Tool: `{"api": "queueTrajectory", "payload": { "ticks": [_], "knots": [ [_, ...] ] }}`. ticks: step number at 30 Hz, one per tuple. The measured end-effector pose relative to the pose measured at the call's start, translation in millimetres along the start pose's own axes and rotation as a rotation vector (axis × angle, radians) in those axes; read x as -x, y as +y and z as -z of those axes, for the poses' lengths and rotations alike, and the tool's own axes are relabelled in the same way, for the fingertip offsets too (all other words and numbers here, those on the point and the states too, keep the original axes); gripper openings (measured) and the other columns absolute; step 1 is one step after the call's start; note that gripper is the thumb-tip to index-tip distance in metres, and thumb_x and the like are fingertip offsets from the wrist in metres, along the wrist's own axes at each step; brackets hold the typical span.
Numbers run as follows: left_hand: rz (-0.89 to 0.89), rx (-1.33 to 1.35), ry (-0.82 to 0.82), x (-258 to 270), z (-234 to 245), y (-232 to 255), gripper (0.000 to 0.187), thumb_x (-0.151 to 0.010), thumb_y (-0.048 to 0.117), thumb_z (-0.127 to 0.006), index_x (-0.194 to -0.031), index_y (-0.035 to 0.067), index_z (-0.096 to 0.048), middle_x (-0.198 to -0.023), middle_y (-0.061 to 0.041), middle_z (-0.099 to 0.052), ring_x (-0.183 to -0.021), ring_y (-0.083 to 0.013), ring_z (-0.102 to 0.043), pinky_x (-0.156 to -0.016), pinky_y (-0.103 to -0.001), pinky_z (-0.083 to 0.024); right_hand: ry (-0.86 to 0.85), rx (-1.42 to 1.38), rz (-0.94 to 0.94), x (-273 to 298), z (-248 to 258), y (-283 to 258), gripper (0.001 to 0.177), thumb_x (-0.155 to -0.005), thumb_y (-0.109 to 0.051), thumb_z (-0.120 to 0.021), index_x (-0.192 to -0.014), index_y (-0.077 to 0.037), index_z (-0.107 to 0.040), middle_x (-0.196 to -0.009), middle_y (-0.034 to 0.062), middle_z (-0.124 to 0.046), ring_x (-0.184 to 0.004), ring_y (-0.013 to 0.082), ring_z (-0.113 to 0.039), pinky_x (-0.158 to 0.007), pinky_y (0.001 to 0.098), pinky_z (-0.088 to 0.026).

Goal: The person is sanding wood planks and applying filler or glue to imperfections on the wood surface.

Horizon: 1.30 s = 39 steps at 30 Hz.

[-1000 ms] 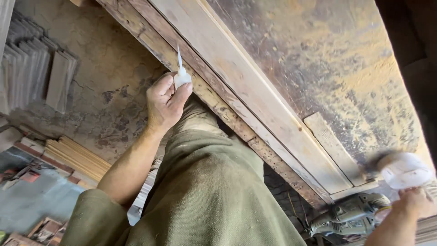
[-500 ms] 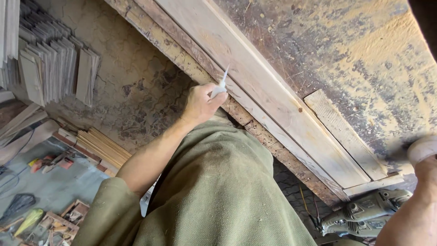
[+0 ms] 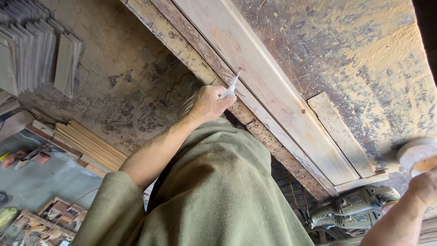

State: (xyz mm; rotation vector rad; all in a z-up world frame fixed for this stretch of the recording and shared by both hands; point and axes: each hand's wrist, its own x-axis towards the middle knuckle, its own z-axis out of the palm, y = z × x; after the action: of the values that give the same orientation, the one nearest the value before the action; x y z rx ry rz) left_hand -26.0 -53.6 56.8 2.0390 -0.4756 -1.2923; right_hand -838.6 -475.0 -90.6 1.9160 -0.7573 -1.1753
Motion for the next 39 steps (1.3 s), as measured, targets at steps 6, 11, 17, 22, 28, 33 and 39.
{"api": "queueTrajectory", "payload": {
  "ticks": [6, 11, 17, 22, 28, 33, 39],
  "knots": [
    [0.034, 0.037, -0.019, 0, 7, 0, 0.027, -0.087, 0.026, -0.066, -0.074, 0.003, -0.069, -0.054, -0.002, -0.059, -0.041, -0.0105, -0.042, -0.034, -0.027, -0.032, 0.541, -1.348, -0.279, 8, 301, 49, 0.013, -0.121, 0.004, -0.067, -0.124, 0.012, -0.076, -0.109, 0.0267, -0.081, -0.096, 0.0330, -0.083, -0.082, 0.0365, -0.070],
    [-0.114, -0.041, 0.017, -6, -4, -15, 0.035, -0.087, 0.027, -0.068, -0.058, 0.010, -0.057, -0.048, 0.001, -0.051, -0.038, -0.0103, -0.036, -0.034, -0.029, -0.028, 0.581, -1.593, -0.299, 0, 397, 34, 0.018, -0.109, 0.018, -0.071, -0.110, 0.004, -0.083, -0.094, 0.0138, -0.079, -0.080, 0.0205, -0.074, -0.080, 0.0346, -0.068],
    [-0.121, -0.015, 0.017, -17, 7, -24, 0.036, -0.094, 0.028, -0.066, -0.064, 0.011, -0.055, -0.052, 0.003, -0.050, -0.039, -0.0089, -0.035, -0.032, -0.027, -0.028, 0.619, -1.765, -0.153, -13, 490, -3, 0.023, -0.108, 0.020, -0.071, -0.093, 0.001, -0.072, -0.079, 0.0088, -0.061, -0.069, 0.0172, -0.049, -0.083, 0.0336, -0.059],
    [-0.158, 0.058, 0.029, -30, 26, -8, 0.026, -0.093, 0.022, -0.066, -0.086, -0.002, -0.073, -0.060, -0.005, -0.062, -0.040, -0.0089, -0.044, -0.029, -0.024, -0.029, 0.686, -1.785, 0.070, -18, 585, -27, 0.009, -0.106, 0.017, -0.077, -0.106, 0.008, -0.076, -0.098, 0.0220, -0.076, -0.082, 0.0253, -0.067, -0.069, 0.0339, -0.056],
    [-0.109, 0.118, 0.060, -24, 30, -1, 0.033, -0.092, 0.021, -0.070, -0.063, 0.008, -0.061, -0.054, -0.011, -0.060, -0.045, -0.0165, -0.052, -0.046, -0.027, -0.042, 0.526, -1.843, 0.129, -17, 644, -61, 0.007, -0.107, -0.002, -0.077, -0.109, 0.005, -0.078, -0.087, 0.0210, -0.072, -0.082, 0.0347, -0.069, -0.086, 0.0440, -0.053],
    [-0.059, 0.111, 0.071, -33, 57, 1, 0.027, -0.082, 0.028, -0.071, -0.075, 0.003, -0.072, -0.062, -0.018, -0.067, -0.056, -0.0303, -0.067, -0.048, -0.041, -0.046, 0.451, -1.720, 0.163, -18, 730, -55, 0.005, -0.101, -0.003, -0.077, -0.105, -0.001, -0.077, -0.086, 0.0186, -0.071, -0.084, 0.0382, -0.070, -0.080, 0.0463, -0.053],
    [-0.043, 0.184, 0.183, -19, 150, -13, 0.033, -0.084, 0.034, -0.075, -0.087, 0.001, -0.076, -0.069, -0.023, -0.069, -0.068, -0.0360, -0.073, -0.051, -0.045, -0.050, 0.852, -1.655, 0.338, -85, 847, -146, 0.014, -0.081, -0.008, -0.089, -0.088, -0.015, -0.079, -0.082, 0.0042, -0.072, -0.078, 0.0282, -0.070, -0.076, 0.0373, -0.054]
  ]
}}
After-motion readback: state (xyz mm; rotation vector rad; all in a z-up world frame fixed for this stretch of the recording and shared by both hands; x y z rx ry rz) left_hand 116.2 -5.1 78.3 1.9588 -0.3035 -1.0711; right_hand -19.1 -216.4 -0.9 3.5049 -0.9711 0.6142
